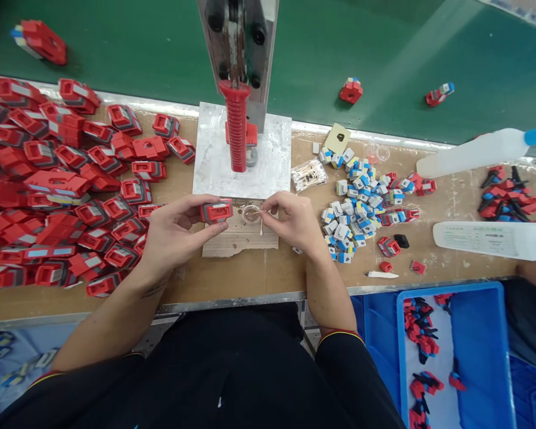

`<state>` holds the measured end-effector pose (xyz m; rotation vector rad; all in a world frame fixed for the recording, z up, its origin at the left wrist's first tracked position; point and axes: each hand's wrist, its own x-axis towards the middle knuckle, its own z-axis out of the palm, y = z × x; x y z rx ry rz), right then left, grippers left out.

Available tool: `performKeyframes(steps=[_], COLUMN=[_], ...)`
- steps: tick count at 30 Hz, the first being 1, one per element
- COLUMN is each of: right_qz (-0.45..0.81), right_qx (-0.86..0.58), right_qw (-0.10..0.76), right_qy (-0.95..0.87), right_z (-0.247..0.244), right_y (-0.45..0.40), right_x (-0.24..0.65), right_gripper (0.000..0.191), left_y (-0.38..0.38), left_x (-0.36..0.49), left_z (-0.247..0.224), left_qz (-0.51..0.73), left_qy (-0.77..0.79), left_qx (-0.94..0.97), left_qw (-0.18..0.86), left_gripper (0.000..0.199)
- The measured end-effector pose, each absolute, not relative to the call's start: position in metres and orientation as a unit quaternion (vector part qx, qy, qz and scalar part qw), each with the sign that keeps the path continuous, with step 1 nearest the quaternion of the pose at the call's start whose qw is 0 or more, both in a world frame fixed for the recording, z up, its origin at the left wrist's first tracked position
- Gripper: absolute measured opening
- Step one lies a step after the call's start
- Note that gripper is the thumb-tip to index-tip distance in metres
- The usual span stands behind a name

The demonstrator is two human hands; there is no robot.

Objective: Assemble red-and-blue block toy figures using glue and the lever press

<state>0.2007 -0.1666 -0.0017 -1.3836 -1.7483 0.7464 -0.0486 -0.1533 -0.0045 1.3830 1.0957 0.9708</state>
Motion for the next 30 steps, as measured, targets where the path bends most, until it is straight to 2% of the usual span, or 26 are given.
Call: performKeyframes(steps=[5,7,13,21,30], right_qz=[0.303,0.314,0.353,0.381,0.374], right_qx=[-0.468,-0.435,-0.429,-0.420,-0.443], right_qw=[0.590,0.634,0.599,0.585,0.570], right_qy=[-0.584,-0.558,-0.576,-0.580,-0.582], right_z=[0.004,0.004,0.001,-0.003,-0.002], right_y=[-0.171,-0.173,-0.176,-0.177,-0.177], right_x=[0.197,0.188,0.167,0.169,0.169], right_gripper=[0.021,0.025,0.028,0.020,0.027], left_y=[-0.155,-0.157,-0.161,-0.160,-0.160], left_x=[-0.045,-0.044,-0.042,-0.041,-0.042], left_z=[-0.010,-0.013,-0.016,-0.014,-0.015], left_qz=[0.411,0.409,0.403,0.396,0.392], left_qy=[0.455,0.451,0.431,0.436,0.441], left_qx=[0.598,0.612,0.639,0.631,0.632], left_qw=[0.516,0.505,0.494,0.504,0.502], left_gripper=[0.036,0.036,0.033,0.033,0.035])
